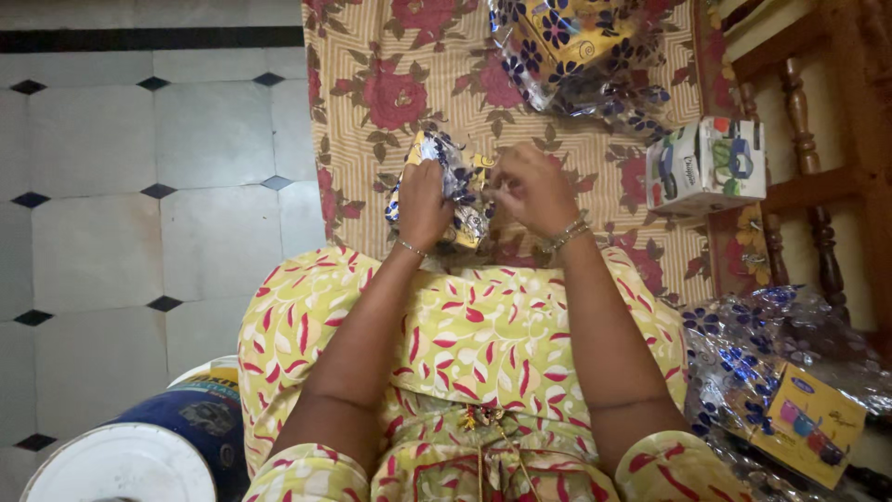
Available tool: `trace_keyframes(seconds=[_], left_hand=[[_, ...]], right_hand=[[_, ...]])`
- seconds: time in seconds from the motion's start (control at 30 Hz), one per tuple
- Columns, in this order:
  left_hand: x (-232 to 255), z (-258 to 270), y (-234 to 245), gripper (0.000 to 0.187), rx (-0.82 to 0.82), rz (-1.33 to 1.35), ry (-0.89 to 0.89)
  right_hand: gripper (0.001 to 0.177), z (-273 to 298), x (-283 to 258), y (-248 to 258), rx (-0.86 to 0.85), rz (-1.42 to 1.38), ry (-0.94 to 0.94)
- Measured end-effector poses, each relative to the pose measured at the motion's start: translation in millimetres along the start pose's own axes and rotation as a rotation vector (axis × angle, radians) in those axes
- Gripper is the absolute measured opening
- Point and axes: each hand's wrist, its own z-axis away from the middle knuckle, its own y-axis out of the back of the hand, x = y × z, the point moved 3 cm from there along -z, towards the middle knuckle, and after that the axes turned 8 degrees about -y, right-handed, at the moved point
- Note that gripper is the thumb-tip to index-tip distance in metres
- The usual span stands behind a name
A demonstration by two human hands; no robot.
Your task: The person wraps small boxes with patterned cellophane while seated on the floor. They fold the cellophane around each box, tuck the edges, and place the wrapped items aside on the bed. The process is repeated for several boxes.
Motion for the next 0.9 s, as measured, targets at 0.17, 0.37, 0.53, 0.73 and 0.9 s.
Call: trace_keyframes(seconds=[0.17, 0.37, 0.53, 0.73, 0.9], left_hand=[[-6.0, 3.3, -2.4, 0.049, 0.037, 0.052, -0.031], [-24.6, 5.3, -13.2, 0.038, 0.016, 0.147, -0.009], [-33.5, 4.3, -13.1, 0.030, 0.041, 0.287, 0.027], [-38.9, 0.6, -9.3, 0.023, 0.044, 0.295, 0.006], [-40.4, -0.1, -12.1, 0.021, 0.016, 0.241, 0.097]], right_hand=[[0.027, 6.5, -22.0, -23.9, 0.038, 0.061, 0.357], [0.024, 14.1, -27.7, -47.0, 0.259, 0.227, 0.466], [0.021, 17.9, -28.7, -56.4, 0.372, 0.301, 0.514], [0.015, 16.5, -26.4, -54.2, 0.361, 0.329, 0.601], [0.021, 17.0, -24.2, -51.8, 0.326, 0.331, 0.622]])
